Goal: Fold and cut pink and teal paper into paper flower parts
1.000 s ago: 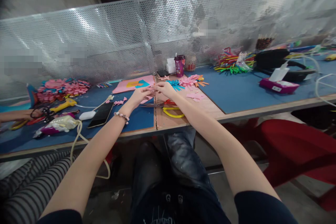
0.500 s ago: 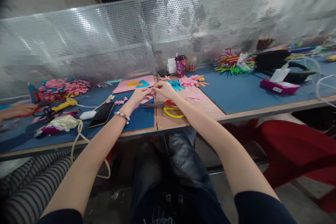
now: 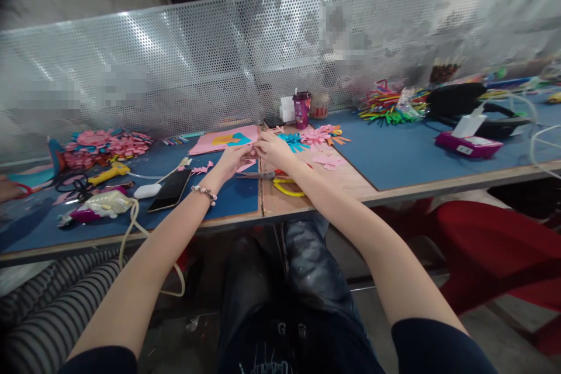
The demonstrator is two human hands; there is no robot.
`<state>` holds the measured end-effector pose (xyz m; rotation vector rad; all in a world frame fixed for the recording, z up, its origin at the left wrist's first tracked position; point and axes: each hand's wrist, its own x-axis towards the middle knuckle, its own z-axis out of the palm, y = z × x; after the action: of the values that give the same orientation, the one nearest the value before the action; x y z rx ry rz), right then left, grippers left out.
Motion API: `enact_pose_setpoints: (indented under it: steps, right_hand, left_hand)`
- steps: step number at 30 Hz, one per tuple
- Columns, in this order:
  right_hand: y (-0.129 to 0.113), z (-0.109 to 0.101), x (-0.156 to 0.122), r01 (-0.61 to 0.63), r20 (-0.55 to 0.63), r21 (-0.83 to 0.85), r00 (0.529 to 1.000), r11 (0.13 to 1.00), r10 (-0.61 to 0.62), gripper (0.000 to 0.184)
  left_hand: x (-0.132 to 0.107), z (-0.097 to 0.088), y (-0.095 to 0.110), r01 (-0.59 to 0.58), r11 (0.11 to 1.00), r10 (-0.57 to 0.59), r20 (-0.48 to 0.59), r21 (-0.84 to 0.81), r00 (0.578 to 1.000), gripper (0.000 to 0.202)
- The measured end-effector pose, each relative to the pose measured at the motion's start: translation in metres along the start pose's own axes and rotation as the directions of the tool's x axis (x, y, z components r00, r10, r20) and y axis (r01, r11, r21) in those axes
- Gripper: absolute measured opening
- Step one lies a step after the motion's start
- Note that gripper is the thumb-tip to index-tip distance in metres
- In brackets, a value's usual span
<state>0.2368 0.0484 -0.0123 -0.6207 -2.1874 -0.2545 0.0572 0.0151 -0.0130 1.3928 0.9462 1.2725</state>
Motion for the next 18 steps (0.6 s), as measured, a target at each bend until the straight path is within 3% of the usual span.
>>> enact_pose_setpoints:
  steps: [7,13,15,18]
  right_hand:
    - [0.0040,-0.0016,-0.0016,0.047,0.109,-0.039,0.993,0.998,-0.042,0.026]
    - [0.0023,-0.0040,0.0004,0.047,0.134,0.030,0.990,0.998,-0.051,0.026]
    - [-0.0004,-0.0044,0.0004,-0.006,0.083,0.089,0.997,0.996,-0.001,0.025]
    - [-0.0032,-0.0045,-0.0009,-0.182,0.017,0.225,0.983,0.957,0.183,0.024]
  left_hand:
    - [0.0010,-0.0003,0.0018,0.062,0.991,-0.064,-0.005,-0.119,0.998,0.019]
    - [-0.0006,0.0009,0.0037,0.060,0.994,-0.061,-0.009,-0.088,0.998,0.020]
    - [-0.0009,0.0003,0.0038,0.051,0.996,-0.051,-0.006,-0.074,0.999,0.021]
    - [-0.0020,0.0001,0.0046,0.043,0.998,-0.042,0.022,-0.046,0.999,0.023]
